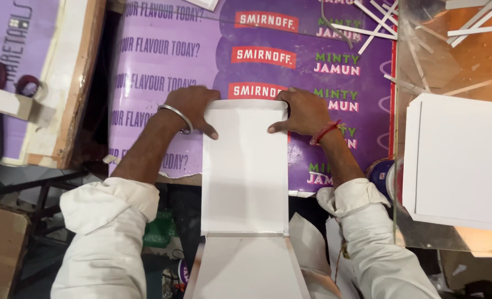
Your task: The person folds and presses the edges of white cardboard boxes on a workbench, repeatedly opening and closing the flaps to set creases. The person handles multiple boxes one at a time, aligning edges and smoothing surfaces.
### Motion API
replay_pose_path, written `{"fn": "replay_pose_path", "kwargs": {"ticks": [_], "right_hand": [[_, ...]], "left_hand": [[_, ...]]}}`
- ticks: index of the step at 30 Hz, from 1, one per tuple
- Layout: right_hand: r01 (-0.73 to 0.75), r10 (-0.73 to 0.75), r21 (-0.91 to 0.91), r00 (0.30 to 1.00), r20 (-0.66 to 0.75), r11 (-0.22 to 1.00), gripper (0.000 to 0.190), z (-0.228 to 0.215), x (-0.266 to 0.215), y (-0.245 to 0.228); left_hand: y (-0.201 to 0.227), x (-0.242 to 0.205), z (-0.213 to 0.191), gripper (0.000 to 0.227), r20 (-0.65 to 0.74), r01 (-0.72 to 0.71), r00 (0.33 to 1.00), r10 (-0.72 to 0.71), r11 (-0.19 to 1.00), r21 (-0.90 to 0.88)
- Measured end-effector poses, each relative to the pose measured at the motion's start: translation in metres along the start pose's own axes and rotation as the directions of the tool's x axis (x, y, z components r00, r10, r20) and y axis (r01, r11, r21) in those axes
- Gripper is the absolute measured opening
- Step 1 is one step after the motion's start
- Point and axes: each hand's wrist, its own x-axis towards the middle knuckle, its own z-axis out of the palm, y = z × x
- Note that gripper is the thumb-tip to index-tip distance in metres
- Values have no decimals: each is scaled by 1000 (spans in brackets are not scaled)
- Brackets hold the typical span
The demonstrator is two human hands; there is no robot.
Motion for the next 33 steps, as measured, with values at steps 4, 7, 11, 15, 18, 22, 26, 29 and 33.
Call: {"fn": "replay_pose_path", "kwargs": {"ticks": [4,7,11,15,18,22,26,29,33], "right_hand": [[-16,22,75,996,-89,997,61,9,-16,-5],[29,-13,75,979,-205,997,55,19,-28,-7],[98,-76,72,962,-261,993,60,27,-33,2],[106,-32,440,985,-172,892,45,18,-24,20],[57,-1,470,993,-118,881,32,15,-18,26],[14,9,390,998,-57,921,18,13,-10,28],[-14,30,372,999,-36,928,16,16,-9,26],[230,-167,183,937,-307,956,16,19,-13,19],[234,-171,239,951,-256,943,13,18,-16,17]], "left_hand": [[16,-25,1,73,-125,55,991,-49,997,50],[17,-42,13,64,-294,16,956,0,999,52],[10,-52,32,63,-438,-50,898,33,998,-29],[5,-49,31,63,-404,-25,915,-12,996,-85],[8,-47,25,64,-356,-1,933,-42,993,-121],[9,-47,25,64,-333,8,941,-58,989,-150],[8,-48,29,64,-315,13,947,-65,986,-164],[8,-45,25,65,-322,3,945,-56,987,-162],[8,-49,27,61,-354,-28,935,-24,990,-142]]}}
